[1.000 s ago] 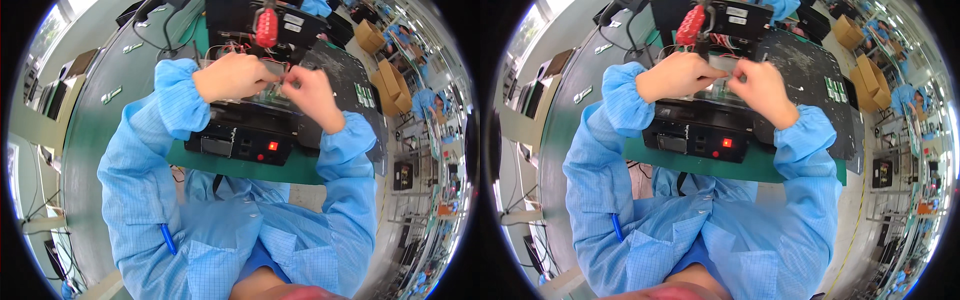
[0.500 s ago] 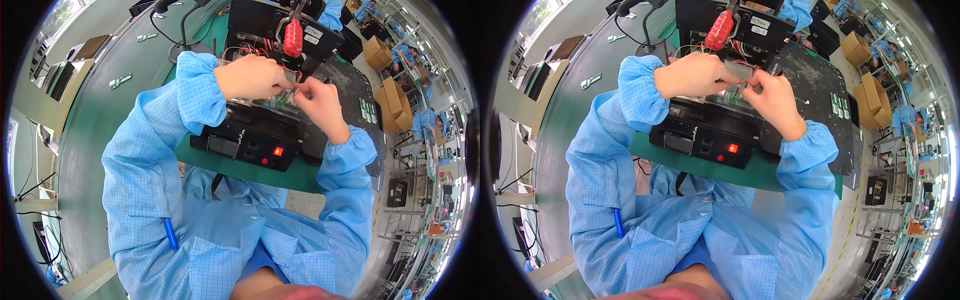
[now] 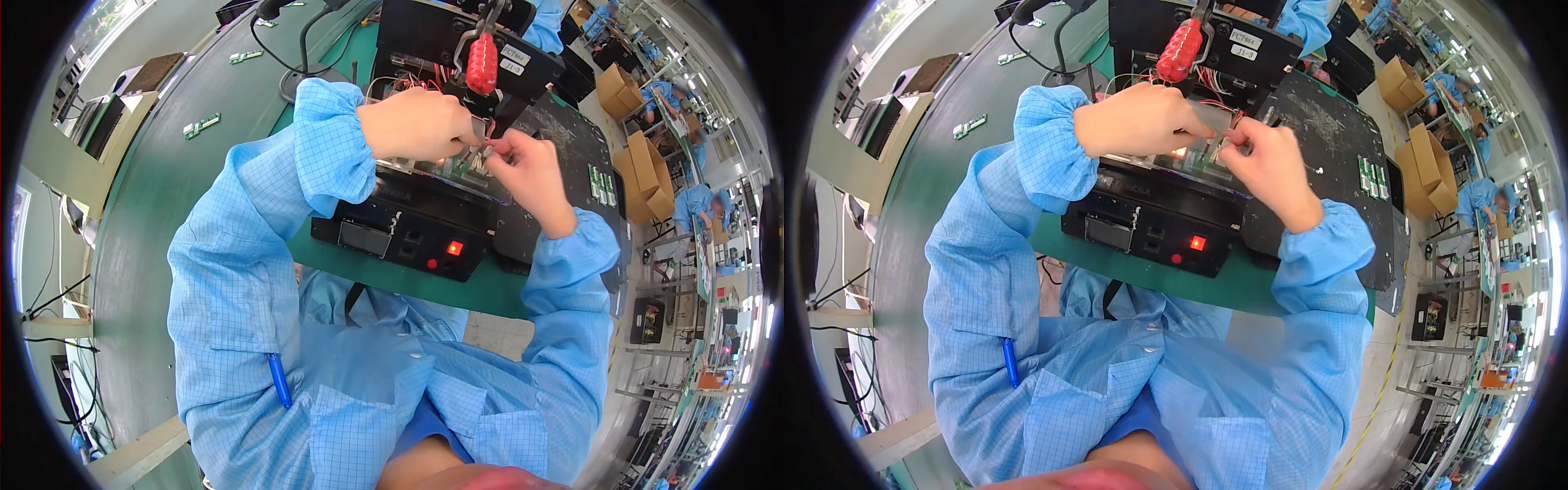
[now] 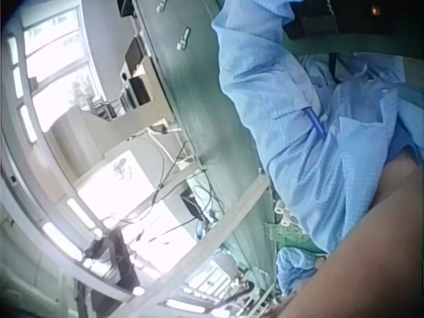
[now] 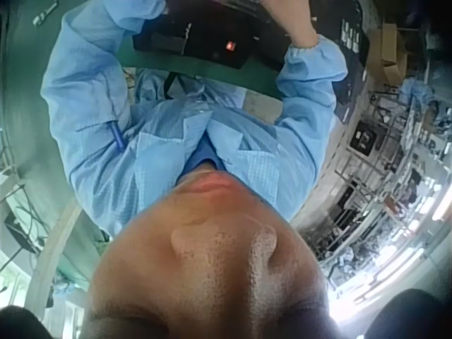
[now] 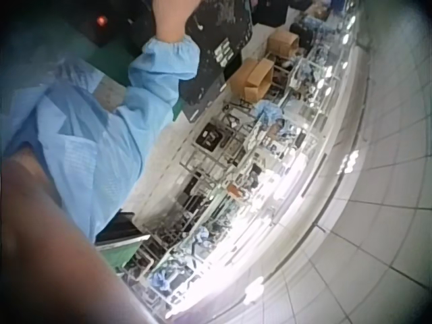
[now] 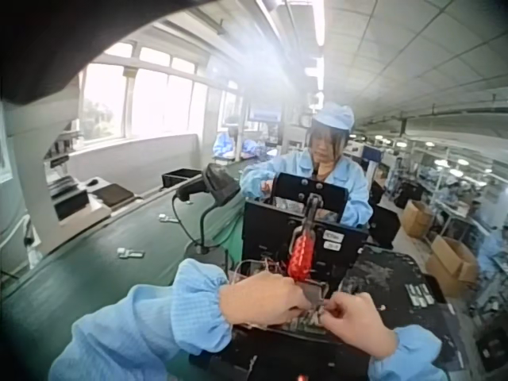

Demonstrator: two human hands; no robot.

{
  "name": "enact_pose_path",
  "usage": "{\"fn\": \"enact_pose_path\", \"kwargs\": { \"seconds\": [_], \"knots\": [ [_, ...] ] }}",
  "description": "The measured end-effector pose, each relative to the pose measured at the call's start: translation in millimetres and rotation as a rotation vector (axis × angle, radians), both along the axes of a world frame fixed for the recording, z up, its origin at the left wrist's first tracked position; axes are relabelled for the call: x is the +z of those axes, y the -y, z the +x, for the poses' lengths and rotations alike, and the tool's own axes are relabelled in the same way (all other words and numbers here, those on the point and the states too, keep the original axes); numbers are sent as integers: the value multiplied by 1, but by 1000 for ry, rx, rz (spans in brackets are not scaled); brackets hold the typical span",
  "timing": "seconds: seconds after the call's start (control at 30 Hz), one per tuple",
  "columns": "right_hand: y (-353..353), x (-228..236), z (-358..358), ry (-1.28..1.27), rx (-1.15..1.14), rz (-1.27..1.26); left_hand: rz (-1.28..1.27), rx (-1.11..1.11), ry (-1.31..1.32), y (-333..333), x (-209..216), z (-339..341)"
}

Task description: Testing printed circuit boards using a specialized benchtop machine and organizing them onto a tray.

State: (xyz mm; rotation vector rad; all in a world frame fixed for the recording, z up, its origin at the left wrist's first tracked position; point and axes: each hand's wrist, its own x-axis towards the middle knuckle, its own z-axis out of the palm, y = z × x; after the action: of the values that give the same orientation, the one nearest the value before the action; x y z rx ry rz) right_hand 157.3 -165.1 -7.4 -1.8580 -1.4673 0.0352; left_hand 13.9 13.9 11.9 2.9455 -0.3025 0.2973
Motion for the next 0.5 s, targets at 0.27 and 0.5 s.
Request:
{"fn": "enact_pose_path", "kwargs": {
  "seconds": [0.27, 0.5],
  "knots": [
    [-2, -5, 1, 59, -20, -25, -17, 5, -43, -1, -1, 3],
    [-2, -4, -3, 75, -7, -9, 30, -2, 29, 0, -3, 1]
  ]
}}
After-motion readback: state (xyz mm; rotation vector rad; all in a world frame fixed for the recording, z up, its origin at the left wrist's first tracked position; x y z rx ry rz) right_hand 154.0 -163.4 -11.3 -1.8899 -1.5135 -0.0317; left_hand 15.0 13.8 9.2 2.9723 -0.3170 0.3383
